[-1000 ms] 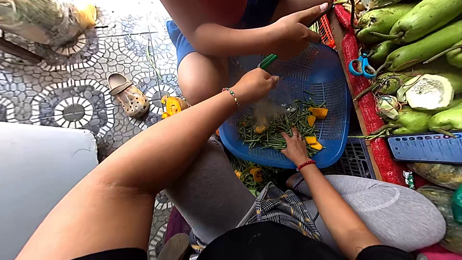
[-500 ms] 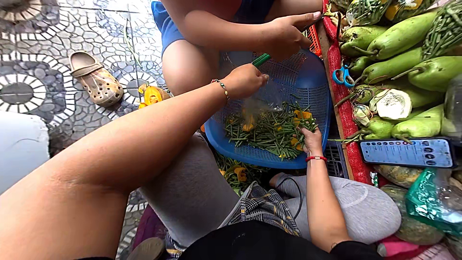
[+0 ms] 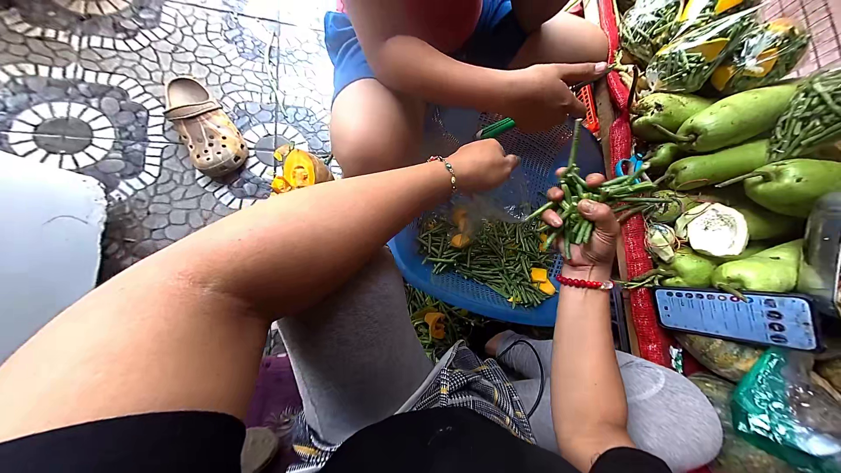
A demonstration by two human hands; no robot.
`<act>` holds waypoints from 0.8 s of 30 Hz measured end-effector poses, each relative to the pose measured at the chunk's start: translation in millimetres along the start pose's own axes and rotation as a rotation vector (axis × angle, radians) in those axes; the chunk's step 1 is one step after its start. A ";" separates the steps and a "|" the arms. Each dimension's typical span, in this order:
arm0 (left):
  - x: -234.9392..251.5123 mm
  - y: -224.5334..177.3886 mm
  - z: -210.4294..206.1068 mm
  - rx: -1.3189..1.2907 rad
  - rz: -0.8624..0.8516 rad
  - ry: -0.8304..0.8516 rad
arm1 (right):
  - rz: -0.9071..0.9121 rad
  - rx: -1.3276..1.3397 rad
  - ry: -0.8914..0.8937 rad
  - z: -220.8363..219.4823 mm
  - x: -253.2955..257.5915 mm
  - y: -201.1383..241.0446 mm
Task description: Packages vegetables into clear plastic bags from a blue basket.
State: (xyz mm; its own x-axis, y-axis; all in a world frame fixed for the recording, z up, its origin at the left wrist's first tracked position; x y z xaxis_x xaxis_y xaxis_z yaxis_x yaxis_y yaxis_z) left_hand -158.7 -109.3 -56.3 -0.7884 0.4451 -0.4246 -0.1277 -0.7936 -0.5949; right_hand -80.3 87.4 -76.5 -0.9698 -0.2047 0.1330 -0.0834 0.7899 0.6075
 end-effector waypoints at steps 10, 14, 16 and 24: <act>-3.2 2.9 -8.3 -0.246 -0.008 0.041 | -0.334 0.293 0.026 13.7 10.3 -50.4; 1.4 9.5 -14.8 -0.132 -0.074 0.025 | -0.520 0.301 -0.138 19.3 10.0 -50.2; -0.7 6.4 -15.3 -0.079 -0.106 0.029 | -0.560 0.142 -0.371 18.0 8.6 -51.2; -7.8 -7.1 -27.9 -0.002 -0.022 0.127 | -0.304 0.036 -0.860 -7.5 13.1 -66.3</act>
State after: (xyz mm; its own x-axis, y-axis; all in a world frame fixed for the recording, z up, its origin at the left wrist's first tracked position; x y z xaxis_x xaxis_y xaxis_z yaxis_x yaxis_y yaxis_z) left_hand -134.9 -95.5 -67.7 -0.7029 0.5117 -0.4940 -0.1433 -0.7822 -0.6063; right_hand -85.8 28.0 -109.2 -0.7403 0.0832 -0.6671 -0.3561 0.7931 0.4941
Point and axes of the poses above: each hand's wrist, its own x-axis towards the middle knuckle, its own z-axis out of the back of the hand, y = z × x, the point moved 2 cm from there along x, towards the middle knuckle, and after that the axes turned 11 degrees about x, right-handed, at the moved point
